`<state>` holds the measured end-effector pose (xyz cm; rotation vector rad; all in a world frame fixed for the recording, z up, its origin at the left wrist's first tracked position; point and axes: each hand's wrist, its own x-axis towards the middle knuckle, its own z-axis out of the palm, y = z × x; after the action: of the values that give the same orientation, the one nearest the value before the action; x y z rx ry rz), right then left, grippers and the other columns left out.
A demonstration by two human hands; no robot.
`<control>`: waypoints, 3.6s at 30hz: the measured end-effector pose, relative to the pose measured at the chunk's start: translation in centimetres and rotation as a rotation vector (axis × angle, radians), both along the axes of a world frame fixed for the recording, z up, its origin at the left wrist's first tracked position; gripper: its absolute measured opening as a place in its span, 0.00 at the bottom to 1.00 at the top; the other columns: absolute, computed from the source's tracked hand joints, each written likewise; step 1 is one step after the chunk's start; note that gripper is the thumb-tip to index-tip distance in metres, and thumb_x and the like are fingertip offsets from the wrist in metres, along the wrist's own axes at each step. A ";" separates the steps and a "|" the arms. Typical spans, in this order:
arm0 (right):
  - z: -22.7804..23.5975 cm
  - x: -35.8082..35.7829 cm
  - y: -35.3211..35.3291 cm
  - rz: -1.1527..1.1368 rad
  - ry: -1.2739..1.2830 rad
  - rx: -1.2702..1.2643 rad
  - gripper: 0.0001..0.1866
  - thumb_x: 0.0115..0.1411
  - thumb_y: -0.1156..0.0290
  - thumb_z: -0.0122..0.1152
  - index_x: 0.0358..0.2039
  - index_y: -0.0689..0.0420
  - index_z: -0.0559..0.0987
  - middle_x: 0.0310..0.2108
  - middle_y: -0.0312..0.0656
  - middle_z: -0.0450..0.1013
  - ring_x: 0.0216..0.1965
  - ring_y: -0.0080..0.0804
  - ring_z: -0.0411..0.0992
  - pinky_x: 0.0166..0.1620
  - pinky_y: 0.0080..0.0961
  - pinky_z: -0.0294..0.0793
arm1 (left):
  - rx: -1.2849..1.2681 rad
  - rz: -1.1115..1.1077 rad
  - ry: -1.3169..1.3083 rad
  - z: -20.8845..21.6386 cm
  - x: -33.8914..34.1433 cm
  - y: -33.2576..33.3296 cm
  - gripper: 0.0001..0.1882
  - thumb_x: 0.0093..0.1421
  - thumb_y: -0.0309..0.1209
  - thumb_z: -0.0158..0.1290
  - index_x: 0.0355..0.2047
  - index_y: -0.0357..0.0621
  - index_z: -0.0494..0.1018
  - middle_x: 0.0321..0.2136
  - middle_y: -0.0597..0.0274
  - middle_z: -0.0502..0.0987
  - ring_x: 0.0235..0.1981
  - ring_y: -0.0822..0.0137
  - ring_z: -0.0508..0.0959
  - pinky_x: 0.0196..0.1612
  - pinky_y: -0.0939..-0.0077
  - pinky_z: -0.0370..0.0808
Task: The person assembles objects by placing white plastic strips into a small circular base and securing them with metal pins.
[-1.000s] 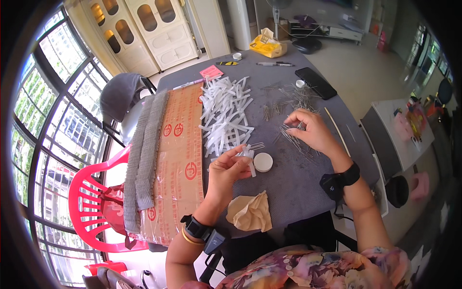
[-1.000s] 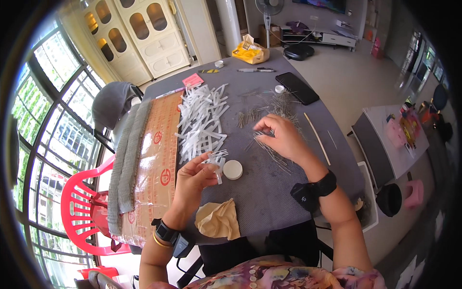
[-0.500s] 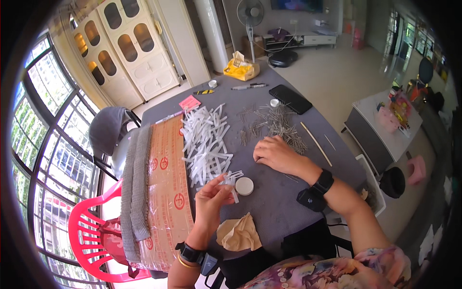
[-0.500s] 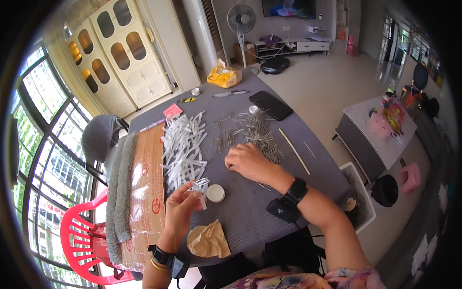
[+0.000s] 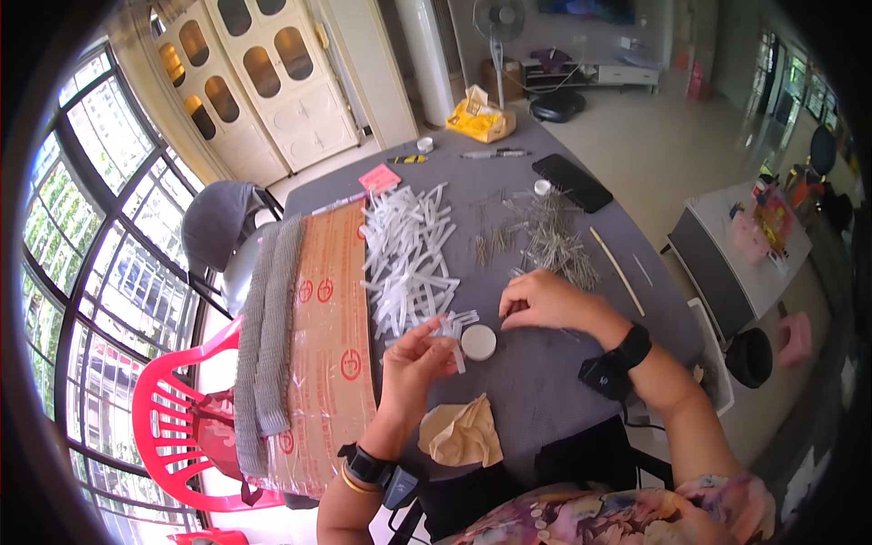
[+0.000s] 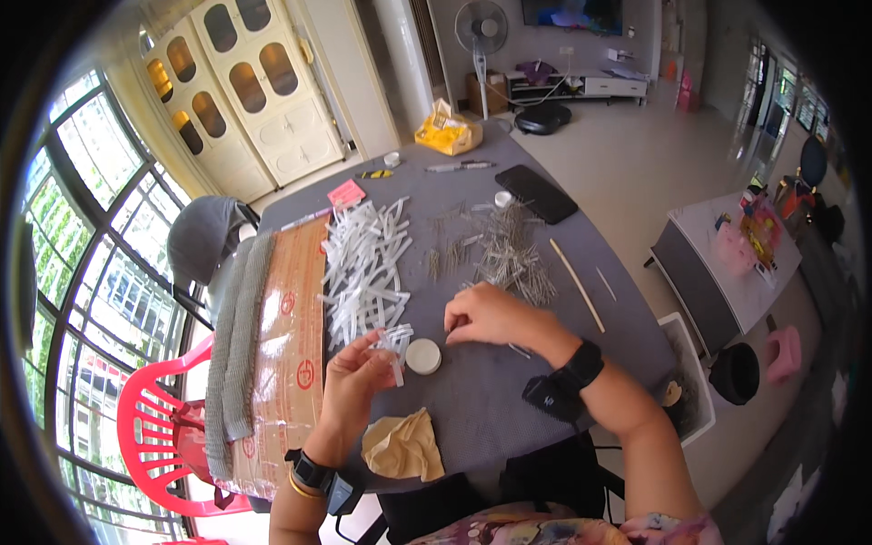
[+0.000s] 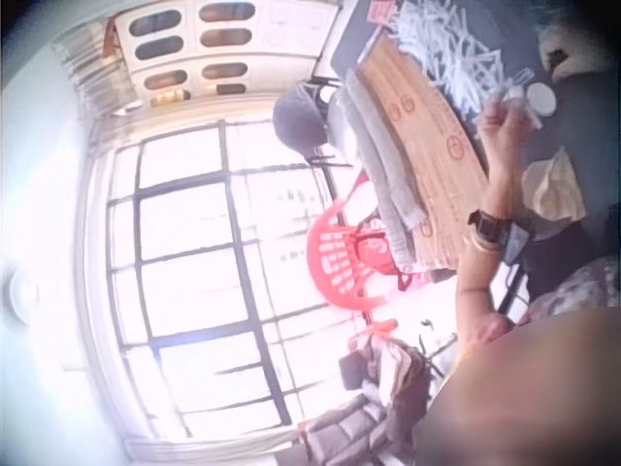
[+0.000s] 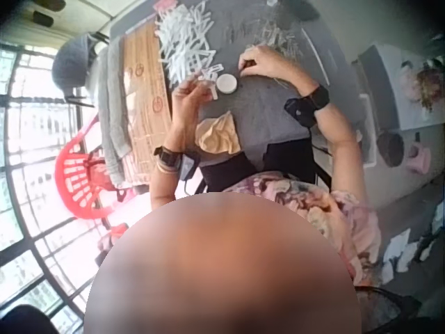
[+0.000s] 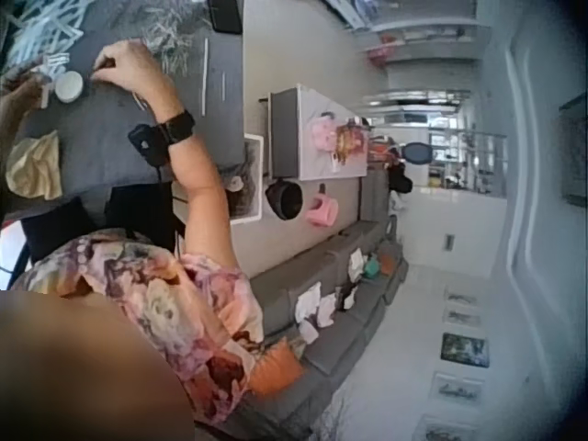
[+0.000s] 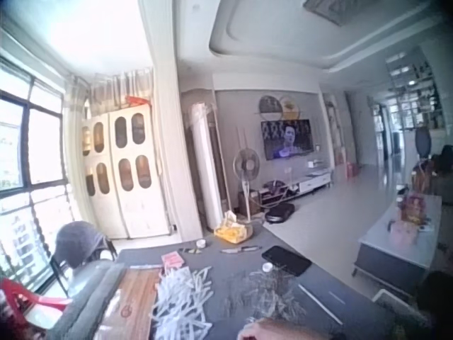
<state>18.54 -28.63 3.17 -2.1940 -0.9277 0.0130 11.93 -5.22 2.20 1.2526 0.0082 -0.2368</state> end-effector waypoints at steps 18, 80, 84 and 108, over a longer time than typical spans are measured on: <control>-0.7 -2.7 3.7 0.004 -0.218 0.192 0.06 0.42 0.76 0.64 0.22 0.58 0.76 0.22 0.37 0.70 0.27 0.31 0.67 0.31 0.25 0.66 | -0.079 0.003 0.019 0.0 0.2 0.4 0.19 0.54 0.25 0.52 0.48 0.41 0.66 0.30 0.62 0.76 0.27 0.76 0.75 0.29 0.85 0.74; 2.4 -1.4 -3.9 -0.264 0.029 -0.566 0.13 0.39 0.58 0.65 0.20 0.53 0.77 0.20 0.36 0.73 0.24 0.32 0.73 0.29 0.26 0.70 | 0.040 0.062 -0.018 0.6 0.7 -0.4 0.18 0.53 0.23 0.52 0.46 0.39 0.68 0.29 0.61 0.76 0.26 0.75 0.75 0.28 0.83 0.74; 1.7 -1.4 -3.7 -0.141 0.083 -0.426 0.09 0.43 0.63 0.59 0.21 0.54 0.76 0.19 0.38 0.73 0.24 0.36 0.72 0.28 0.30 0.69 | 0.042 0.086 -0.005 0.7 -0.1 -0.2 0.19 0.53 0.22 0.52 0.46 0.38 0.67 0.30 0.60 0.76 0.26 0.75 0.74 0.28 0.83 0.74; -0.7 0.4 -1.5 -0.286 -0.539 -0.095 0.03 0.49 0.71 0.56 0.26 0.54 0.73 0.26 0.35 0.69 0.34 0.35 0.67 0.38 0.29 0.64 | -0.012 0.130 -0.001 1.0 0.2 -0.3 0.17 0.52 0.21 0.52 0.44 0.38 0.68 0.27 0.60 0.76 0.25 0.73 0.76 0.25 0.84 0.75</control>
<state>18.90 -30.16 2.47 -2.4493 -0.8919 -0.7124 12.15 -5.49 3.16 1.2352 0.0866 -0.1231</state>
